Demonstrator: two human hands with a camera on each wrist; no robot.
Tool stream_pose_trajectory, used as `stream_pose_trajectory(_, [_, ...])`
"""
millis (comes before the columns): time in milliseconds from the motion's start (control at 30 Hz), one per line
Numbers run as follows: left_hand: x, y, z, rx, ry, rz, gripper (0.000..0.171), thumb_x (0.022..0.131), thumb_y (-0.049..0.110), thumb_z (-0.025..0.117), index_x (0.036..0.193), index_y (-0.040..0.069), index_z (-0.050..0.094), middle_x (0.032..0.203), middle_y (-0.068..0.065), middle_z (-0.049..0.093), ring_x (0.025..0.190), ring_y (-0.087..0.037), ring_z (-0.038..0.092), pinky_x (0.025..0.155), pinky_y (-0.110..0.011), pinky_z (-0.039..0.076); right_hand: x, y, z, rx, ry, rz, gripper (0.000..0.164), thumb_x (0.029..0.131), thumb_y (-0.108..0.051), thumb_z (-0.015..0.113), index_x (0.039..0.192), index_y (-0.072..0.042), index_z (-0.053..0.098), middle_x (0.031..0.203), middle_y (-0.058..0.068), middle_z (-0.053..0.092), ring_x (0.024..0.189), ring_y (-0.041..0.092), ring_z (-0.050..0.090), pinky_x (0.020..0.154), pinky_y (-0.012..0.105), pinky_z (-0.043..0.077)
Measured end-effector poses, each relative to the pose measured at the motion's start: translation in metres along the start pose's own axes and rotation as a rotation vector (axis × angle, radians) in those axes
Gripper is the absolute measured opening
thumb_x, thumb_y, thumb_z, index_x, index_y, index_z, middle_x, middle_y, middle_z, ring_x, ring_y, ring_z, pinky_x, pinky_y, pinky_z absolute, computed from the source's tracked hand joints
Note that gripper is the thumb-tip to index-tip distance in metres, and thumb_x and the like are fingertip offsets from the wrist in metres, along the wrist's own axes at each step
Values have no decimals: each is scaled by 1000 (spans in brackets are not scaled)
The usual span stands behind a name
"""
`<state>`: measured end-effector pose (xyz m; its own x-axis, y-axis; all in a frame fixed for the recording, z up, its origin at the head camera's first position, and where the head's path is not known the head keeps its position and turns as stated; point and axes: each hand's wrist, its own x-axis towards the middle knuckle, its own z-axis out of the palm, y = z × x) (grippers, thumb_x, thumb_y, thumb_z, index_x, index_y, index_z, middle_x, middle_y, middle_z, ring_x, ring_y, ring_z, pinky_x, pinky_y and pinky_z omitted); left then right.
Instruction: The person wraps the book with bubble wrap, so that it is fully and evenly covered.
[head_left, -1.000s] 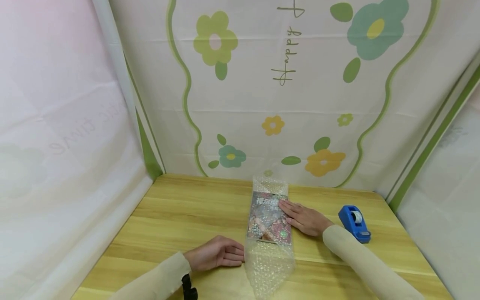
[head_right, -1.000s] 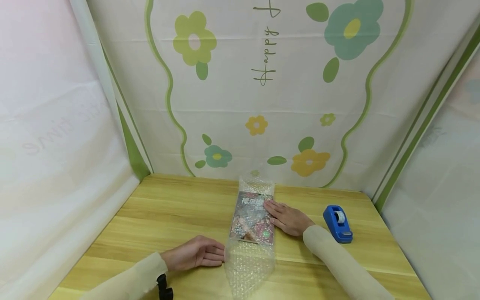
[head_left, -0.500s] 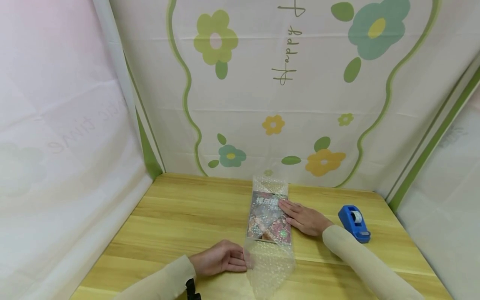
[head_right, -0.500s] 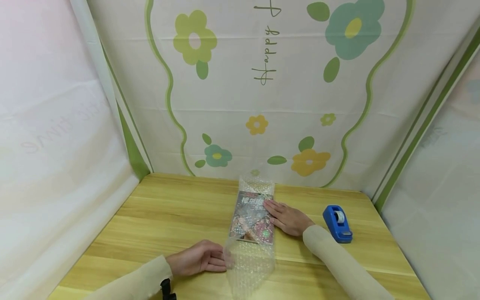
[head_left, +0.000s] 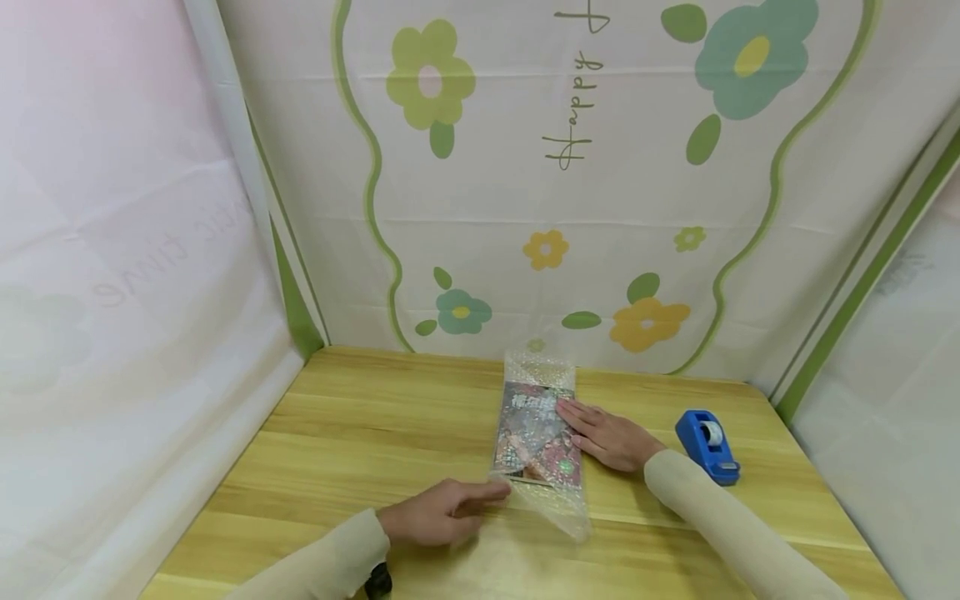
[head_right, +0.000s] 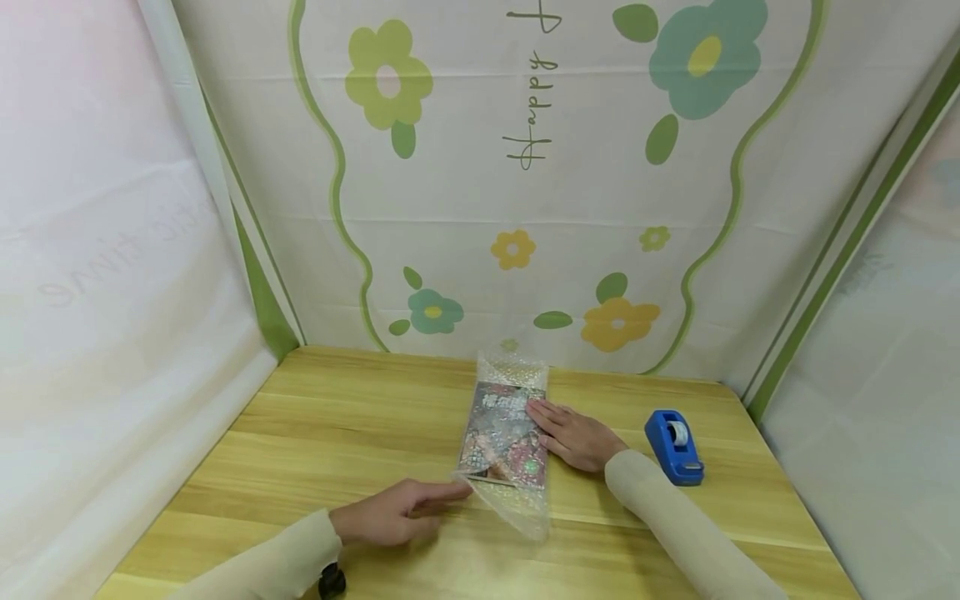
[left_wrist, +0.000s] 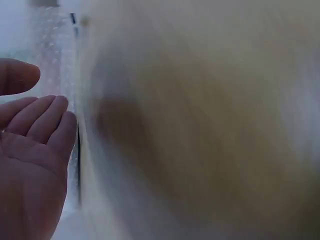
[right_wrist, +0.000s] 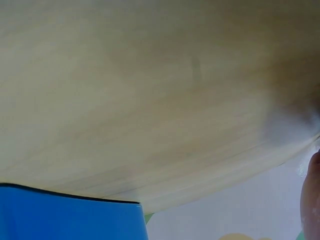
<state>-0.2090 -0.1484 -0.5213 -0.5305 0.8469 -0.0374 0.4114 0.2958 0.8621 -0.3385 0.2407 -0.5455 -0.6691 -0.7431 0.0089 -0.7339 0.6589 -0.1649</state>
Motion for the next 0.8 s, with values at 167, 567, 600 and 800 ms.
stream_pose_trajectory(167, [1, 5, -2, 699, -67, 198, 58, 111, 10, 50, 166, 7, 32, 170, -6, 40, 156, -19, 42, 125, -32, 40, -1, -1, -2, -5, 3, 2, 61, 116, -42, 37, 170, -18, 24, 178, 3, 22, 163, 30, 26, 128, 55, 32])
stream_pose_trajectory(567, [22, 23, -1, 1312, -135, 339, 60, 114, 35, 43, 167, 10, 31, 175, -4, 32, 162, -18, 32, 131, -32, 28, 0, 0, 3, -12, 30, 3, 60, 115, -42, 38, 170, -19, 26, 177, 5, 26, 162, 31, 30, 125, 57, 34])
stream_pose_trajectory(600, [24, 23, -1, 1338, -132, 324, 61, 114, 37, 42, 168, 10, 30, 175, -4, 31, 162, -19, 31, 132, -33, 28, 0, 0, 3, -7, 25, 5, 61, 115, -42, 38, 170, -19, 25, 177, 4, 26, 162, 30, 30, 125, 57, 34])
stream_pose_trajectory(800, [28, 22, 0, 1357, -108, 253, 63, 115, 43, 39, 169, 12, 28, 176, -2, 28, 164, -18, 27, 132, -34, 27, 1, 2, 2, 11, -7, 12, 62, 115, -45, 37, 171, -20, 23, 178, 2, 23, 164, 28, 26, 128, 56, 31])
